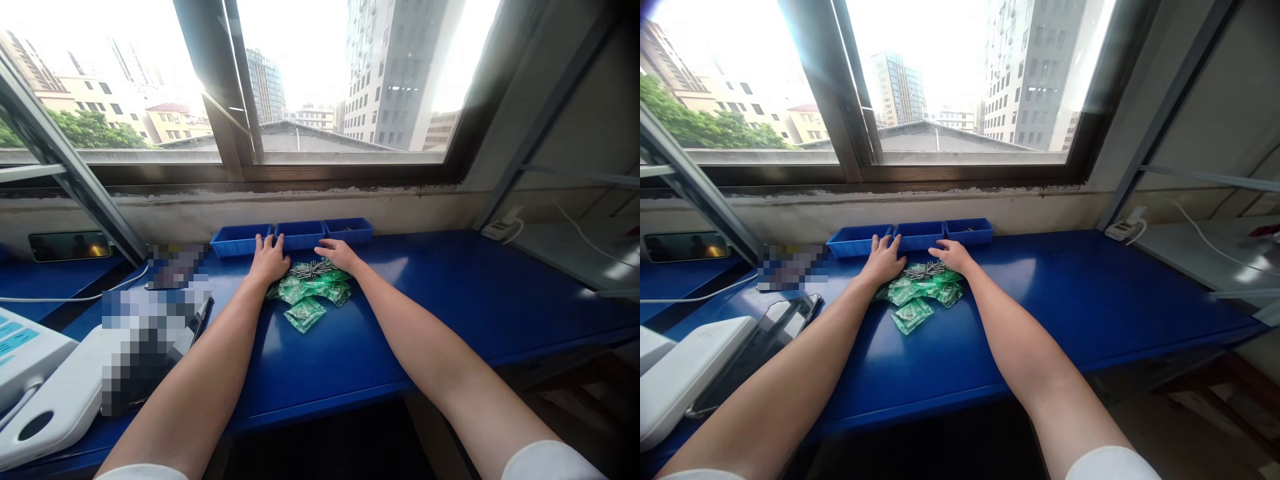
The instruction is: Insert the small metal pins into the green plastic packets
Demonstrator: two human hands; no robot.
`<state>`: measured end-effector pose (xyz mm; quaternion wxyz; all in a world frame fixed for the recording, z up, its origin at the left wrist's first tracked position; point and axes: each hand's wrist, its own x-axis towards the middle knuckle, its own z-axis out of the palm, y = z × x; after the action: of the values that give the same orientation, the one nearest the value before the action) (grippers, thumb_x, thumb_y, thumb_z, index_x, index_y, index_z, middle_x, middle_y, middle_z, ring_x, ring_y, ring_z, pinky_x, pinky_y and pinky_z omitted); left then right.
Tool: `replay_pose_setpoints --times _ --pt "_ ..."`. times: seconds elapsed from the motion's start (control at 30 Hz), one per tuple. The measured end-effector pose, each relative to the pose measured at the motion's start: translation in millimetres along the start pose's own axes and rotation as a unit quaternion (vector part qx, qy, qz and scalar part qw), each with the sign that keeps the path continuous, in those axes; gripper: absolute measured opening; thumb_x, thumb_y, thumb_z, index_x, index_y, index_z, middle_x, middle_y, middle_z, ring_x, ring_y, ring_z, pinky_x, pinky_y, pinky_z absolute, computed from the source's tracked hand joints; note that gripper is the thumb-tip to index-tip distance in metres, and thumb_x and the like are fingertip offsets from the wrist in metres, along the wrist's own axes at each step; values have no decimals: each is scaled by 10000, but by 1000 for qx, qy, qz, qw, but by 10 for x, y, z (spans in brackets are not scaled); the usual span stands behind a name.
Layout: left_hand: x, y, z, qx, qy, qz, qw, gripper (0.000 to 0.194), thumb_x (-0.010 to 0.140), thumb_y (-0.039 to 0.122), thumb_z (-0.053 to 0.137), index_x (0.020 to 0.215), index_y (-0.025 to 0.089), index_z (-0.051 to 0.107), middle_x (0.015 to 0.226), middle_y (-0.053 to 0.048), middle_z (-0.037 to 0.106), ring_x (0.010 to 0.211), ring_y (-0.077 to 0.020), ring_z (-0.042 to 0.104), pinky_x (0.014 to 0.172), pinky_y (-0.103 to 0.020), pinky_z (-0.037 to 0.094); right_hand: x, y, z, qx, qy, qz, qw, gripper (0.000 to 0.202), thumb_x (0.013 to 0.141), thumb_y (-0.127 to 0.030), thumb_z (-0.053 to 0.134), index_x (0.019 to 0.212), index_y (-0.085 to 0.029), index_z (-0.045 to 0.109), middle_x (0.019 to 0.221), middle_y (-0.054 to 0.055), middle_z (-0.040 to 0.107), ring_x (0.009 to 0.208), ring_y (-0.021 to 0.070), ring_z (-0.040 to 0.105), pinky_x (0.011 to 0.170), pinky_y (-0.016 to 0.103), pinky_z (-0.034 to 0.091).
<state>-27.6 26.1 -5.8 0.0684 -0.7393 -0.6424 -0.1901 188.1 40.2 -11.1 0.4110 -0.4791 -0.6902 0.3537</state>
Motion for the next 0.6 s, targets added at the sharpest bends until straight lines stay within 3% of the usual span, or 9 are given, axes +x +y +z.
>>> replay_pose_setpoints --times 0.17,0.23,0.3,0.4,0.47,0.6 --pt "23 -13 -4 -31 34 44 998 637 820 292 484 1396 44 373 1441 -204 326 1373 -322 264 1142 -390 253 1 9 -7 -37 13 -11 999 589 776 -441 651 1273 -138 564 1286 109 578 1174 241 551 1003 348 427" --pt "24 -13 -17 -45 46 33 997 622 813 290 494 1380 53 400 1449 -205 312 1378 -316 258 1146 -388 244 -14 -13 -10 -66 21 -18 997 631 776 -452 644 1306 -129 531 1331 118 539 1225 253 508 1032 359 403" --pt "19 -17 -49 -51 76 -26 995 640 800 310 518 1382 74 398 1491 -207 235 1405 -353 168 1155 -445 197 -35 -51 -11 -96 26 -24 995 671 777 -465 636 1344 -137 492 1379 116 491 1277 265 455 1058 376 379" --pt "9 -49 -118 -76 126 -188 971 723 773 380 558 1409 104 353 1533 -210 103 1409 -424 33 1132 -562 130 -66 -111 -9 -139 46 -30 989 668 790 -438 621 1363 -132 469 1388 119 478 1299 280 423 1072 394 365" --pt "8 -90 -157 -108 113 -274 949 766 747 420 583 1411 118 348 1541 -210 51 1398 -455 22 1112 -597 130 -76 -136 -9 -158 63 -26 985 646 800 -407 609 1358 -111 473 1380 130 484 1295 283 424 1078 395 357" --pt "19 -173 -188 -163 70 -298 938 784 692 403 634 1379 111 395 1543 -211 -10 1389 -466 77 1123 -549 175 -75 -136 -25 -160 59 -9 985 664 799 -421 607 1373 -122 457 1383 123 483 1306 273 412 1082 382 352"
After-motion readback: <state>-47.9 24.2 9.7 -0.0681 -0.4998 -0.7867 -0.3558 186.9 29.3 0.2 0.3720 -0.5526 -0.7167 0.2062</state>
